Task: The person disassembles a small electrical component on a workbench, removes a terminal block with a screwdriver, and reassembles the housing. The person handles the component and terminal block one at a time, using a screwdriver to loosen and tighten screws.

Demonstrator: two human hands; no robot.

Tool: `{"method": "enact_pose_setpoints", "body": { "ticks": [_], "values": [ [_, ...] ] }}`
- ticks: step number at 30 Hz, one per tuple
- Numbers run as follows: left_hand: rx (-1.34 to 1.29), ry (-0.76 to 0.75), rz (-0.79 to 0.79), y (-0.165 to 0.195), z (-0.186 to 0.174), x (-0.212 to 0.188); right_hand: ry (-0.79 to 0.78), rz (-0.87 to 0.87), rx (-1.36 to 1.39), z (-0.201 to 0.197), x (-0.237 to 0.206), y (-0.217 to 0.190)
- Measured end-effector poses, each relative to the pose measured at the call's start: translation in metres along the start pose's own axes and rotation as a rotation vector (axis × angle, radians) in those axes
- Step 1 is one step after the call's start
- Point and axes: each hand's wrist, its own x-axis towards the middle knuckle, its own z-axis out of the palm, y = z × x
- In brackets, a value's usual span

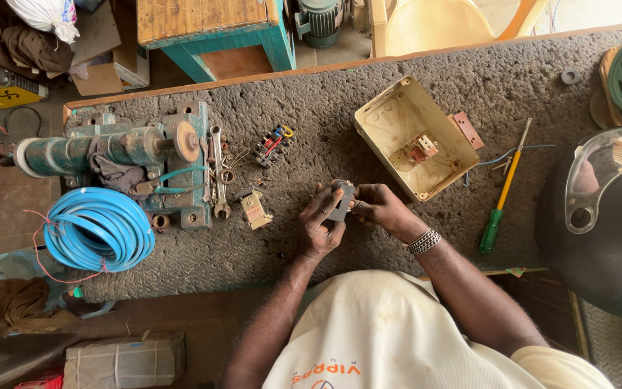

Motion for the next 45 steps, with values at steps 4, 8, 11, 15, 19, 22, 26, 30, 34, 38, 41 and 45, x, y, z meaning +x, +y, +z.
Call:
{"method": "enact_pose_setpoints", "body": {
  "ticks": [4, 8, 11, 15, 19, 22, 26, 30, 34, 38, 41, 45],
  "values": [
    [0.014, -0.009, -0.021, 0.001, 0.0, 0.001, -0.012, -0.038, 0.063, 0.001, -0.003, -0.001],
    [0.012, -0.011, -0.019, 0.004, 0.0, 0.002, 0.009, -0.018, 0.029, 0.002, -0.004, -0.002],
    [0.011, -0.016, -0.005, 0.006, -0.002, 0.004, 0.001, -0.02, 0.052, 0.003, -0.003, -0.003],
    [0.002, 0.004, -0.016, 0.008, -0.002, 0.006, -0.011, -0.048, 0.085, 0.003, -0.003, -0.002],
    [0.009, 0.005, -0.009, 0.01, -0.002, 0.007, 0.006, -0.012, 0.071, 0.004, -0.003, -0.001],
    [0.006, 0.002, -0.022, 0.01, -0.003, 0.006, -0.005, -0.05, 0.119, 0.005, -0.003, -0.001],
    [0.014, 0.003, -0.032, 0.009, -0.002, 0.006, -0.007, -0.025, 0.113, 0.005, -0.004, -0.002],
    [0.039, -0.007, -0.017, 0.006, -0.001, 0.005, -0.007, -0.028, 0.126, 0.005, -0.006, -0.003],
    [0.047, 0.005, -0.029, 0.004, 0.0, 0.005, -0.026, -0.054, 0.17, 0.005, -0.006, -0.001],
    [0.071, -0.013, -0.022, 0.005, 0.0, 0.004, -0.009, -0.053, 0.126, 0.004, -0.004, 0.003],
    [0.025, 0.003, -0.055, 0.005, 0.0, 0.005, 0.026, -0.075, 0.147, 0.008, -0.003, 0.008],
    [0.02, 0.013, -0.041, 0.006, -0.002, 0.006, 0.039, -0.124, 0.174, 0.013, -0.003, 0.011]
  ]
}}
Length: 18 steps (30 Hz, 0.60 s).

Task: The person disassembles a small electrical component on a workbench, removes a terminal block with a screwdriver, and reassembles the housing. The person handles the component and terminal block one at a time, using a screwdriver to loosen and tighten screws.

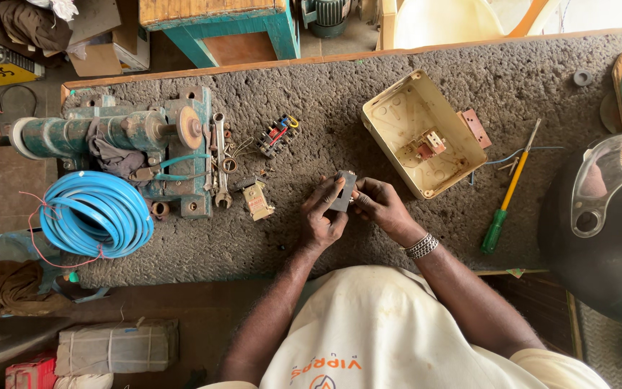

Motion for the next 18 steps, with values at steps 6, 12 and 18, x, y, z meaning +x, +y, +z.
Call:
{"method": "enact_pose_setpoints", "body": {
  "ticks": [6, 12, 18],
  "values": [
    [0.014, -0.014, 0.004, 0.002, -0.001, 0.001, -0.008, 0.057, -0.031, -0.006, -0.001, -0.002],
    [-0.007, -0.014, 0.009, 0.001, -0.001, 0.001, -0.002, -0.018, -0.023, -0.005, 0.004, 0.008],
    [0.025, -0.029, 0.0, -0.001, 0.0, -0.003, 0.02, 0.018, 0.406, -0.007, 0.004, 0.005]
  ]
}}
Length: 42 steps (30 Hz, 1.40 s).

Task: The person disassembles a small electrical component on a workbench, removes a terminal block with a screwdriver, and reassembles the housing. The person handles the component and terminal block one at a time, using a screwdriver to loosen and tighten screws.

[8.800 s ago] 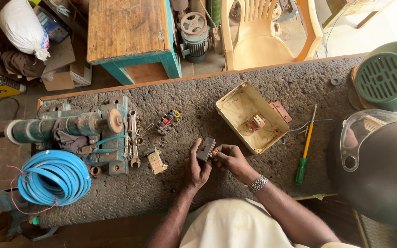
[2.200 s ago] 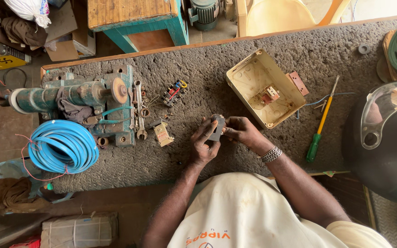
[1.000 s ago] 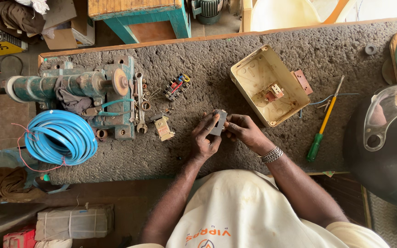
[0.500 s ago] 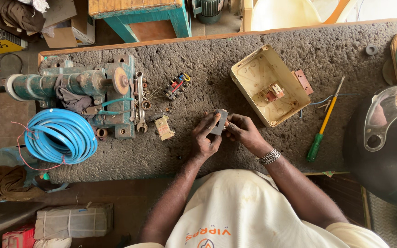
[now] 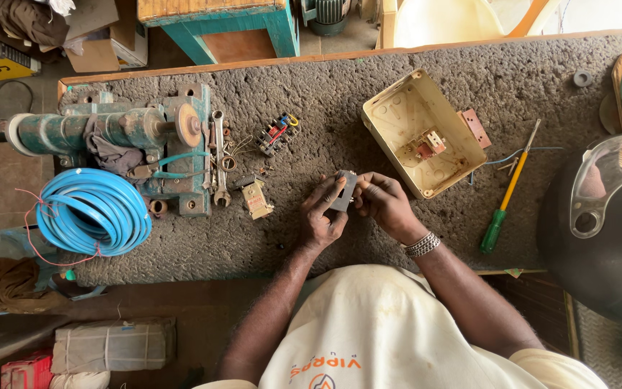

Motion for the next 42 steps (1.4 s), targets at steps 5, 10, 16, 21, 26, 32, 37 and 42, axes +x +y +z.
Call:
{"method": "enact_pose_setpoints", "body": {
  "ticks": [5, 10, 16, 21, 26, 32, 37, 42],
  "values": [
    [0.023, -0.016, -0.023, 0.001, 0.0, 0.002, -0.055, 0.049, -0.086, 0.002, -0.008, -0.012],
    [0.004, 0.004, -0.018, 0.005, -0.002, 0.004, -0.023, 0.08, -0.341, 0.005, -0.012, -0.012],
    [-0.009, 0.006, -0.007, 0.008, -0.002, 0.005, -0.063, 0.033, -0.281, 0.003, -0.009, -0.011],
    [0.007, -0.001, -0.009, 0.008, -0.002, 0.004, -0.041, -0.003, -0.363, 0.003, -0.012, -0.015],
    [-0.003, 0.014, -0.005, 0.008, -0.001, 0.005, -0.04, 0.015, -0.348, 0.005, -0.013, -0.014],
    [0.011, 0.002, 0.0, 0.01, -0.002, 0.005, -0.033, 0.016, -0.313, 0.004, -0.01, -0.009],
    [0.001, -0.001, -0.008, 0.009, -0.002, 0.006, -0.029, 0.001, -0.282, 0.002, -0.009, -0.01],
    [-0.002, 0.004, -0.009, 0.009, -0.002, 0.004, -0.031, 0.014, -0.288, 0.004, -0.009, -0.01]
  ]
}}
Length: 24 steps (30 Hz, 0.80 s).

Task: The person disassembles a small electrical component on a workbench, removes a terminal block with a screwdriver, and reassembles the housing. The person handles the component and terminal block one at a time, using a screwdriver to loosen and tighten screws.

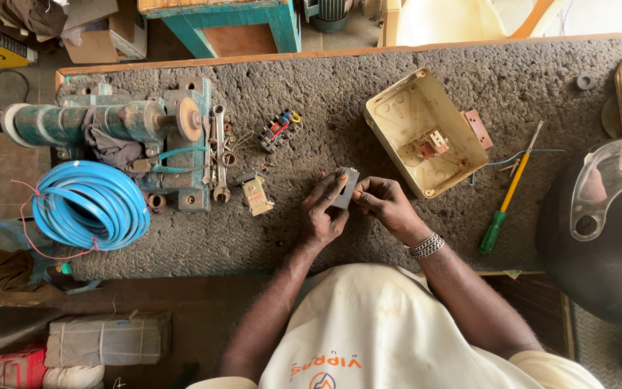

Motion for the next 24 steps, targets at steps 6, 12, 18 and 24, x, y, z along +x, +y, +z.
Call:
{"method": "enact_pose_setpoints", "body": {
  "ticks": [6, 12, 18, 24],
  "values": [
    [-0.001, 0.001, -0.005, -0.0009, 0.0003, 0.0016, 0.017, 0.016, 0.02, -0.0017, 0.0001, -0.0011],
    [-0.005, -0.001, -0.008, -0.0011, 0.0006, 0.0004, 0.029, -0.012, -0.078, 0.0006, 0.0005, -0.0016],
    [0.011, -0.011, -0.012, -0.003, 0.0019, 0.0008, 0.044, -0.012, -0.102, -0.0009, -0.0006, -0.0046],
    [0.011, -0.014, -0.014, 0.0002, -0.0006, 0.0023, 0.038, -0.018, -0.105, 0.0003, 0.0002, -0.0042]
  ]
}}
